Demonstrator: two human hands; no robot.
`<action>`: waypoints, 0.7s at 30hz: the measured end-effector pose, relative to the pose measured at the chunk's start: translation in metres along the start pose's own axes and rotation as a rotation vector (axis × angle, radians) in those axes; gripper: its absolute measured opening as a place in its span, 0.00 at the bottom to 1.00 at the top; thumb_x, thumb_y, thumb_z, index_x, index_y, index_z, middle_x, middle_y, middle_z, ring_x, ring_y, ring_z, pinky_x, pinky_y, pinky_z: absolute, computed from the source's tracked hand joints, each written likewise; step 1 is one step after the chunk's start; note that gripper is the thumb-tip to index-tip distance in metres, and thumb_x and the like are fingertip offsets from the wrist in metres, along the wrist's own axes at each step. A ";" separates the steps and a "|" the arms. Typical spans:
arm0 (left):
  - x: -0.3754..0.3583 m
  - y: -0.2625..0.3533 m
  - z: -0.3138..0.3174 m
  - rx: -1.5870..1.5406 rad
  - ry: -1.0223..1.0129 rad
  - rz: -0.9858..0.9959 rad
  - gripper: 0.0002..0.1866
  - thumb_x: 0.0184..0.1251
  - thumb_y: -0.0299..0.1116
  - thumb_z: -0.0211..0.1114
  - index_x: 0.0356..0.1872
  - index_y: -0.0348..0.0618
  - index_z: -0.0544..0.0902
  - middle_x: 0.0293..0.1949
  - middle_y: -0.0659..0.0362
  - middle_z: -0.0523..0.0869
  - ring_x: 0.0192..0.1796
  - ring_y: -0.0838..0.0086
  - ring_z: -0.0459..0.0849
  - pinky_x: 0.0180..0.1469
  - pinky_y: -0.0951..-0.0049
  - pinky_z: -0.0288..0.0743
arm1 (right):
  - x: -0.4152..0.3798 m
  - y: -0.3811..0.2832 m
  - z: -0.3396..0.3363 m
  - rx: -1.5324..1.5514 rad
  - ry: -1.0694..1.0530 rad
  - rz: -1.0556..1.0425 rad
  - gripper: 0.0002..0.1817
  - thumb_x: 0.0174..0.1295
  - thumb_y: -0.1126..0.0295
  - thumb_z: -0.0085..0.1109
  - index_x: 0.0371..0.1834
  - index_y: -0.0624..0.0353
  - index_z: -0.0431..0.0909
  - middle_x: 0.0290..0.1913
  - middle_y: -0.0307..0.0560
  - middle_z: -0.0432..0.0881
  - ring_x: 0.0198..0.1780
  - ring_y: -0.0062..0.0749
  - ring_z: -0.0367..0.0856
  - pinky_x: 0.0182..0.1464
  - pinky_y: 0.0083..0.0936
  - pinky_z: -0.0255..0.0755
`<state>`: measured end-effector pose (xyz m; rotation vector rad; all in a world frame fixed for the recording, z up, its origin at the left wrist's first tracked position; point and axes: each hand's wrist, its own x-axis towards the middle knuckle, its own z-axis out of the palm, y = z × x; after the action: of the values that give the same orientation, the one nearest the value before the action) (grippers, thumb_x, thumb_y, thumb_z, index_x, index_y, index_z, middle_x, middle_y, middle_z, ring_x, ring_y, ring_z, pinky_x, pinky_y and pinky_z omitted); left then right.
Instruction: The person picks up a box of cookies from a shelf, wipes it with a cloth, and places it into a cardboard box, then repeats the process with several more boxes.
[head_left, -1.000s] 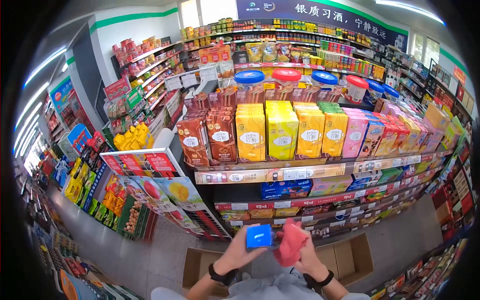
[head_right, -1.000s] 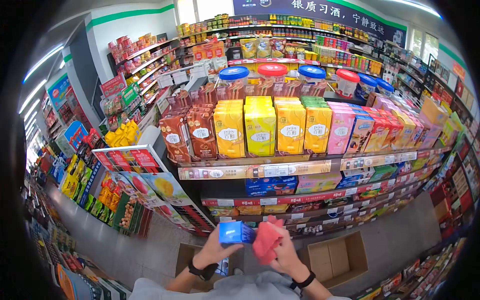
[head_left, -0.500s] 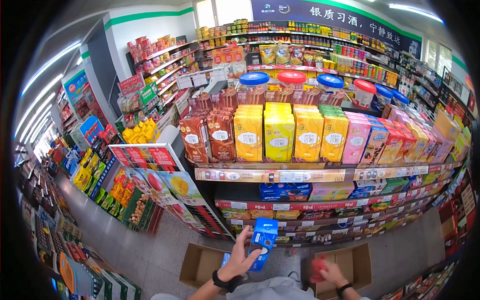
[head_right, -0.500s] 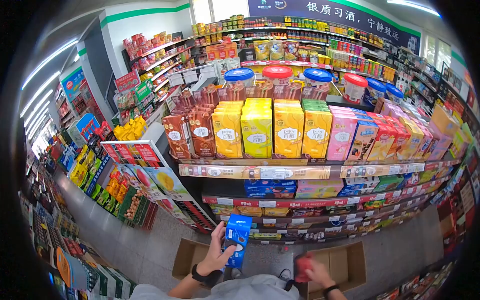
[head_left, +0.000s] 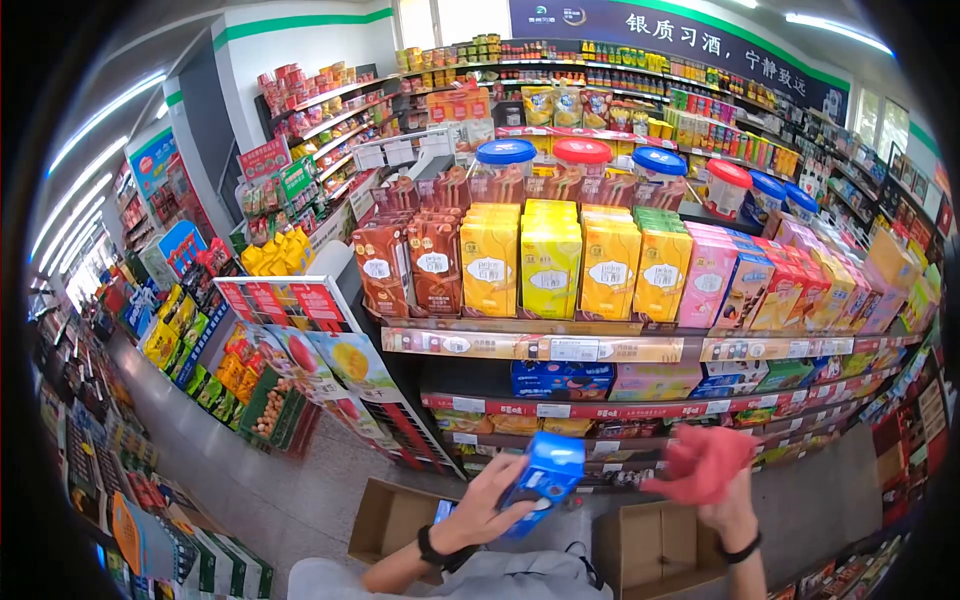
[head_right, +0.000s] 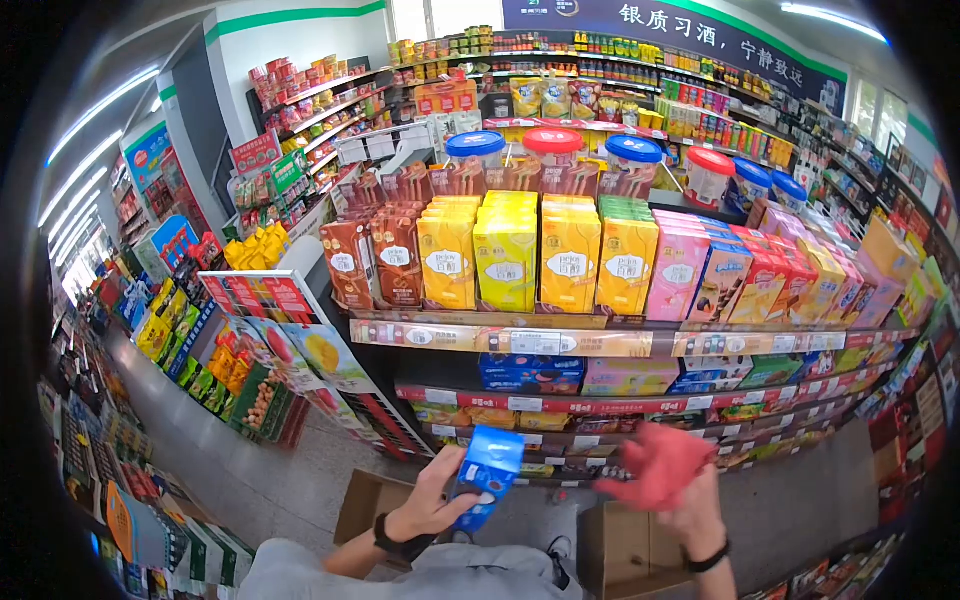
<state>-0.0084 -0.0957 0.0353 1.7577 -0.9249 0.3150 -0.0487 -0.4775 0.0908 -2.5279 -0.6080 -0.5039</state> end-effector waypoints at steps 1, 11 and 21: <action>0.016 0.003 0.005 -0.011 0.005 0.081 0.37 0.68 0.36 0.68 0.74 0.37 0.61 0.56 0.41 0.76 0.54 0.51 0.79 0.58 0.59 0.73 | 0.026 -0.032 0.005 0.102 -0.001 -0.050 0.33 0.53 0.57 0.70 0.60 0.63 0.75 0.57 0.56 0.79 0.57 0.53 0.78 0.60 0.41 0.71; 0.041 0.045 0.007 -0.588 0.538 -0.229 0.41 0.75 0.37 0.54 0.80 0.37 0.43 0.71 0.48 0.65 0.70 0.61 0.70 0.71 0.60 0.65 | 0.077 -0.142 0.120 0.655 0.175 -0.280 0.41 0.56 0.49 0.66 0.71 0.58 0.69 0.74 0.72 0.57 0.74 0.69 0.57 0.75 0.58 0.50; 0.017 0.050 0.031 -0.460 0.525 -0.136 0.42 0.72 0.34 0.59 0.78 0.31 0.44 0.73 0.44 0.60 0.73 0.58 0.65 0.74 0.59 0.58 | 0.073 -0.130 0.134 0.837 0.110 -0.300 0.49 0.56 0.58 0.71 0.77 0.64 0.54 0.78 0.65 0.50 0.79 0.58 0.49 0.78 0.47 0.44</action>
<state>-0.0397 -0.1367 0.0675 1.2179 -0.4478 0.4127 -0.0221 -0.2807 0.0630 -1.6212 -0.9268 -0.3756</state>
